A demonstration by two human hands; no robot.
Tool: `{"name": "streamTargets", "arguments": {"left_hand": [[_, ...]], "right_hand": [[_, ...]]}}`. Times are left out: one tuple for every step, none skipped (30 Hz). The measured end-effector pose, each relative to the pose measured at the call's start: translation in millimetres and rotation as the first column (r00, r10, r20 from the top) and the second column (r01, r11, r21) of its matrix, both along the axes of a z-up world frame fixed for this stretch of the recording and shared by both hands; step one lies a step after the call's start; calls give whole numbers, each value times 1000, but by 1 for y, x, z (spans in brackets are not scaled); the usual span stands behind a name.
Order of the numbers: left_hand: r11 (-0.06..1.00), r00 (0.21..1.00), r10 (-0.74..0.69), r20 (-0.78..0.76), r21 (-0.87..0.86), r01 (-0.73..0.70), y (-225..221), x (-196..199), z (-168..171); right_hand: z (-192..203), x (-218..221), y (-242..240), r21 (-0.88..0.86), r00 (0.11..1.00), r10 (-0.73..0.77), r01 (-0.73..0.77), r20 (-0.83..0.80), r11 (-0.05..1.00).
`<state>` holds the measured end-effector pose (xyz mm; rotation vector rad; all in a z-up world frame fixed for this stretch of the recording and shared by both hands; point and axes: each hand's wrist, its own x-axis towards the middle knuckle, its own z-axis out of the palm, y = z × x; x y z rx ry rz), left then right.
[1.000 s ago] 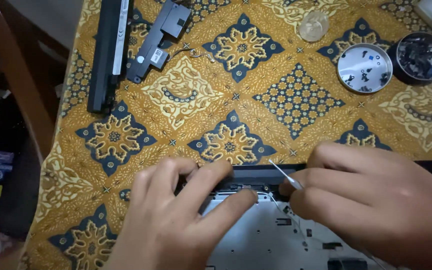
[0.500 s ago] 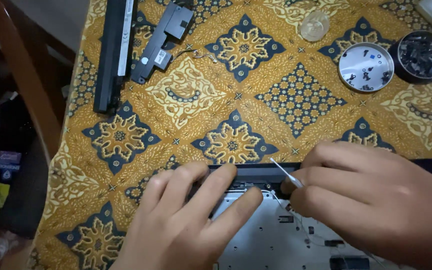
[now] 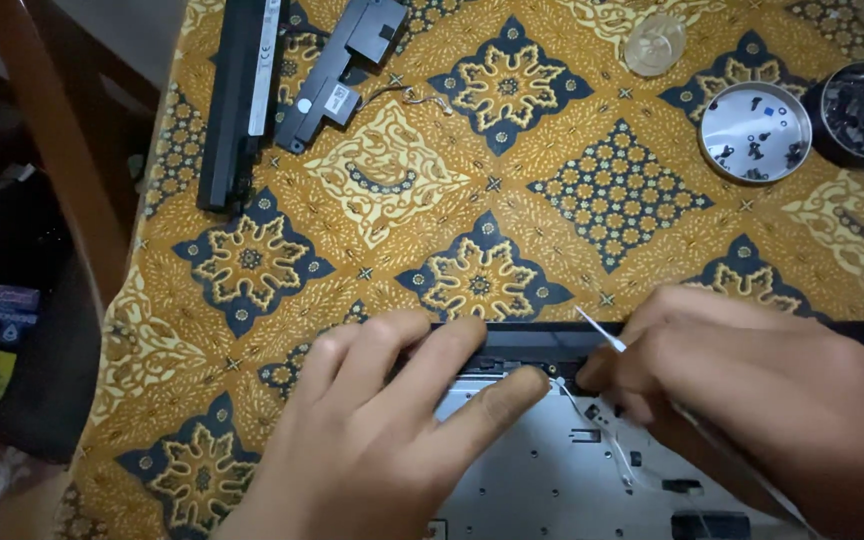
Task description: Routing internal wires and connecting ribbon cables during laptop repair
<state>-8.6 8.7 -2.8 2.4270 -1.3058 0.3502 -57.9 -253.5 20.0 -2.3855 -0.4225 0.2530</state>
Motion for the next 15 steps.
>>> {"name": "streamTargets", "arguments": {"left_hand": [[1000,1000,-6,1,2,6,1,1,-1],[1000,1000,-7,3,2,7,1,1,1],[1000,999,-13,-39,8,14,1,1,2],[1000,996,-15,-90,16,17,1,0,3],[1000,995,-11,-95,16,13,2,-1,3],[1000,991,-21,-136,19,24,3,-1,4],[999,984,-32,-176,22,36,3,-1,5],[999,984,-36,-172,18,39,3,0,4],[999,993,-27,-119,14,29,2,1,3],[1000,997,-13,-73,11,14,2,-1,2],[1000,997,-13,-77,7,14,2,-1,1],[1000,995,-26,-99,3,26,3,-1,1],[999,992,-38,-121,-3,38,4,-1,0],[999,992,-38,-121,-3,38,4,-1,0],[999,994,-32,-103,1,32,4,-1,-1]], "right_hand": [[-1,-3,1,-15,995,-92,92,-32,996],[-2,-5,2,-15,995,-93,93,-30,996],[-4,-8,3,-65,981,-182,178,-68,982],[-5,-11,4,-119,958,-267,254,-109,960],[-8,-16,1,-120,958,-263,249,-114,961],[-11,-20,-2,-173,948,-287,262,-140,949],[-12,-25,-6,-226,935,-313,273,-165,935],[-10,-24,-5,-229,935,-317,277,-160,933],[-8,-22,-4,-136,954,-273,255,-127,957],[-7,-22,-3,-44,969,-227,224,-96,974],[-15,-29,-4,-48,969,-227,224,-99,973],[-23,-35,-6,93,942,-278,299,-189,950],[-31,-42,-7,224,906,-312,380,-285,898],[-31,-42,-6,224,906,-312,379,-285,898],[-30,-42,-5,198,921,-307,356,-240,913]]}}
